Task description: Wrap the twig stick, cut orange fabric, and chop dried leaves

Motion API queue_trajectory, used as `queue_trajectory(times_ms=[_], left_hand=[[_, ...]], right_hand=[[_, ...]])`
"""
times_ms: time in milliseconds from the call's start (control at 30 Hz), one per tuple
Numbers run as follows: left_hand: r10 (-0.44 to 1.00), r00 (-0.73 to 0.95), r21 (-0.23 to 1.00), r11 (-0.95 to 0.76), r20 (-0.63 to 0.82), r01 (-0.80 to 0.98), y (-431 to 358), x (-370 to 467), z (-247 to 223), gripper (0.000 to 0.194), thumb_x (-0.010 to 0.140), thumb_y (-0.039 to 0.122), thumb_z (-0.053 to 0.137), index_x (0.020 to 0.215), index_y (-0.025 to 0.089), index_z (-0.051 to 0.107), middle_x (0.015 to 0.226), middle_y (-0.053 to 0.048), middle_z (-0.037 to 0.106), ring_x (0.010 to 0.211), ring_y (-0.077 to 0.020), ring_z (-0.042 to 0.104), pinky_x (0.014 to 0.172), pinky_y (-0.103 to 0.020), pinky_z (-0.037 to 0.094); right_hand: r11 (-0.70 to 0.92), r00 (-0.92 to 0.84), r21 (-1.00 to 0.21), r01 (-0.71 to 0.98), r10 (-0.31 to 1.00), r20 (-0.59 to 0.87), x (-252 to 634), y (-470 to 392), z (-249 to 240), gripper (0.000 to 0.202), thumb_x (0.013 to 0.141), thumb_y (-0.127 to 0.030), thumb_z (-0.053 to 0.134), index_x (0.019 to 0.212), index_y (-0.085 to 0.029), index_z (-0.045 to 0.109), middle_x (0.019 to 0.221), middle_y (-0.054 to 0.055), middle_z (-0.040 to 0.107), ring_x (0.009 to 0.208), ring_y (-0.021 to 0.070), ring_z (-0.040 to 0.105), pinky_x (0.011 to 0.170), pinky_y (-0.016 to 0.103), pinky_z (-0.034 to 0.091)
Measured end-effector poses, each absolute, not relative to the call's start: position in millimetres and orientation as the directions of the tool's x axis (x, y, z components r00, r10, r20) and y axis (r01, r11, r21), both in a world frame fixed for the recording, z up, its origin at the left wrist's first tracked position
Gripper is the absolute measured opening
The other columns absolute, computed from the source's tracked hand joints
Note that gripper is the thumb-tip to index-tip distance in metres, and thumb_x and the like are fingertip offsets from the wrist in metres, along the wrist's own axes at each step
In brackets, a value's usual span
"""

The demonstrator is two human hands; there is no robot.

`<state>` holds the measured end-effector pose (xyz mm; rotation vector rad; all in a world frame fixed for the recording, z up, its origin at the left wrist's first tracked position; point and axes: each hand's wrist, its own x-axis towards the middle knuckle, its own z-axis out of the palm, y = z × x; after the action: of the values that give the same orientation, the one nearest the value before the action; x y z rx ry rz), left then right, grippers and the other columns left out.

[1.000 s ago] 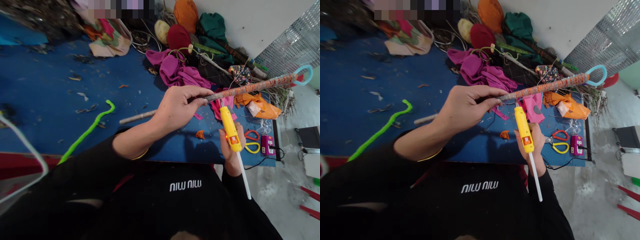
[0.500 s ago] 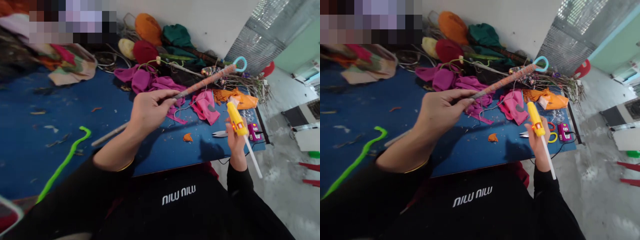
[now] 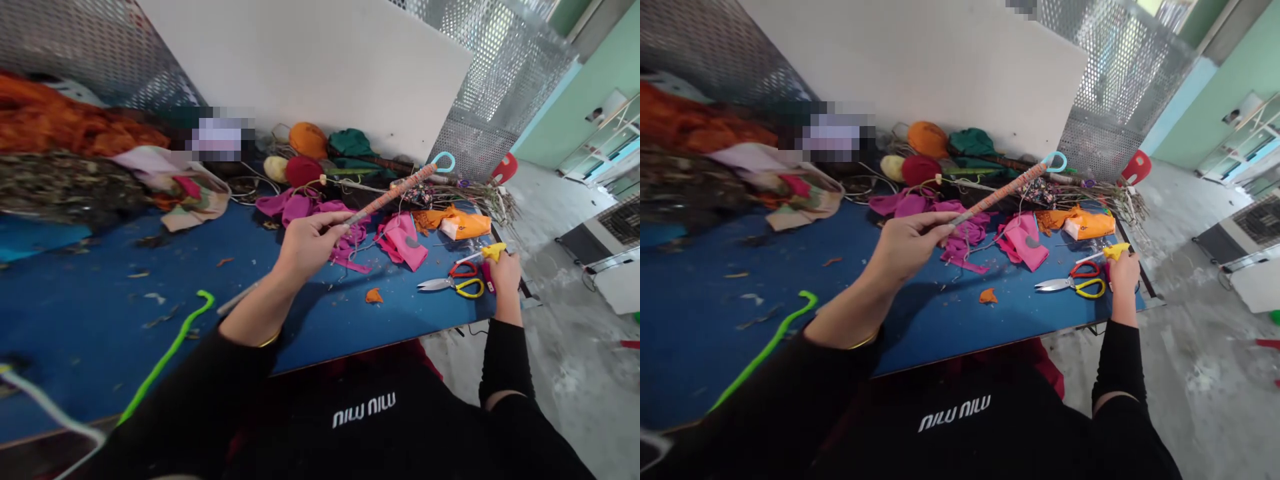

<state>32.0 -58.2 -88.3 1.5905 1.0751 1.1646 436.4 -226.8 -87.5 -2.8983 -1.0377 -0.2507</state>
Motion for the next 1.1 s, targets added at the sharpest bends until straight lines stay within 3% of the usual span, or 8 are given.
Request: queue_trajectory(times_ms=[400,567,667,767,867,967,1033,1100], left_hand=[[0.939,0.230,0.961,-0.273,0.256,0.046,-54.2,35.7,-48.3,0.033,0.083,0.024,0.071,0.110,0.015,0.087,0.061,0.002,0.057,0.053,-0.0084,0.040,0.051,-0.022,0.032],[0.924,0.278,0.959,-0.282,0.261,0.035,-51.4,43.0,-32.1,0.033,0.084,0.020,0.069,0.111,0.014,0.087,0.069,0.000,0.068,0.055,-0.0084,0.047,0.054,-0.023,0.038],[0.908,0.308,0.951,-0.309,0.284,0.032,-46.1,46.6,-27.0,0.032,0.084,0.018,0.068,0.110,0.014,0.086,0.074,-0.002,0.073,0.060,-0.0096,0.054,0.058,-0.023,0.045],[0.891,0.328,0.938,-0.344,0.314,0.035,-41.8,49.9,-25.2,0.031,0.086,0.019,0.068,0.112,0.014,0.086,0.078,-0.003,0.075,0.065,-0.0110,0.060,0.063,-0.024,0.050],[0.877,0.336,0.927,-0.374,0.344,0.025,-44.2,53.3,-23.8,0.031,0.089,0.020,0.067,0.114,0.014,0.085,0.083,-0.005,0.078,0.066,-0.0120,0.064,0.065,-0.025,0.052],[0.857,0.349,0.915,-0.404,0.379,-0.001,-50.7,54.3,-20.3,0.032,0.090,0.021,0.066,0.115,0.014,0.085,0.089,-0.006,0.080,0.075,-0.0154,0.070,0.071,-0.026,0.056],[0.849,0.350,0.909,-0.416,0.396,-0.019,-52.7,53.0,-17.4,0.031,0.090,0.019,0.065,0.113,0.015,0.086,0.091,-0.006,0.081,0.080,-0.0172,0.073,0.076,-0.027,0.059],[0.854,0.324,0.906,-0.422,0.406,-0.024,-51.2,50.2,-15.0,0.031,0.089,0.017,0.064,0.111,0.015,0.086,0.093,-0.005,0.082,0.083,-0.0179,0.074,0.079,-0.028,0.060]], right_hand=[[-0.766,0.750,0.138,0.627,0.642,0.157,424.8,-217.5,-87.5,0.057,0.097,-0.038,0.064,0.136,0.004,0.058,0.130,0.034,0.066,0.124,0.0452,0.068,0.097,0.048,0.051],[-0.717,0.717,0.248,0.651,0.688,0.110,422.8,-233.2,-73.6,0.065,0.093,-0.048,0.071,0.136,0.000,0.060,0.131,0.033,0.067,0.120,0.0455,0.070,0.098,0.050,0.051],[-0.693,0.668,0.236,0.681,0.720,0.187,419.8,-247.0,-60.1,0.065,0.096,-0.051,0.066,0.139,-0.002,0.061,0.129,0.032,0.069,0.119,0.0456,0.070,0.100,0.054,0.051],[-0.595,0.562,-0.045,0.802,0.728,0.392,391.4,-241.8,-45.0,0.057,0.100,-0.051,0.056,0.138,-0.011,0.065,0.132,0.028,0.070,0.123,0.0426,0.069,0.104,0.057,0.051],[-0.129,0.396,-0.462,0.878,0.738,0.547,333.9,-201.9,-34.8,0.044,0.101,-0.053,0.053,0.125,-0.020,0.071,0.128,0.018,0.076,0.123,0.0315,0.070,0.112,0.051,0.052],[0.307,0.202,-0.751,0.585,0.842,0.501,272.6,-141.4,-32.7,0.046,0.095,-0.057,0.065,0.126,-0.024,0.068,0.123,0.012,0.078,0.114,0.0252,0.075,0.106,0.046,0.059],[0.396,0.075,-0.849,0.349,0.892,0.447,242.9,-108.8,-35.3,0.049,0.090,-0.061,0.070,0.122,-0.024,0.068,0.118,0.009,0.079,0.108,0.0223,0.076,0.102,0.042,0.061],[0.369,0.002,-0.902,0.224,0.926,0.379,226.3,-91.2,-38.2,0.043,0.089,-0.061,0.072,0.111,-0.023,0.070,0.098,0.004,0.077,0.089,0.0176,0.074,0.087,0.035,0.063]])
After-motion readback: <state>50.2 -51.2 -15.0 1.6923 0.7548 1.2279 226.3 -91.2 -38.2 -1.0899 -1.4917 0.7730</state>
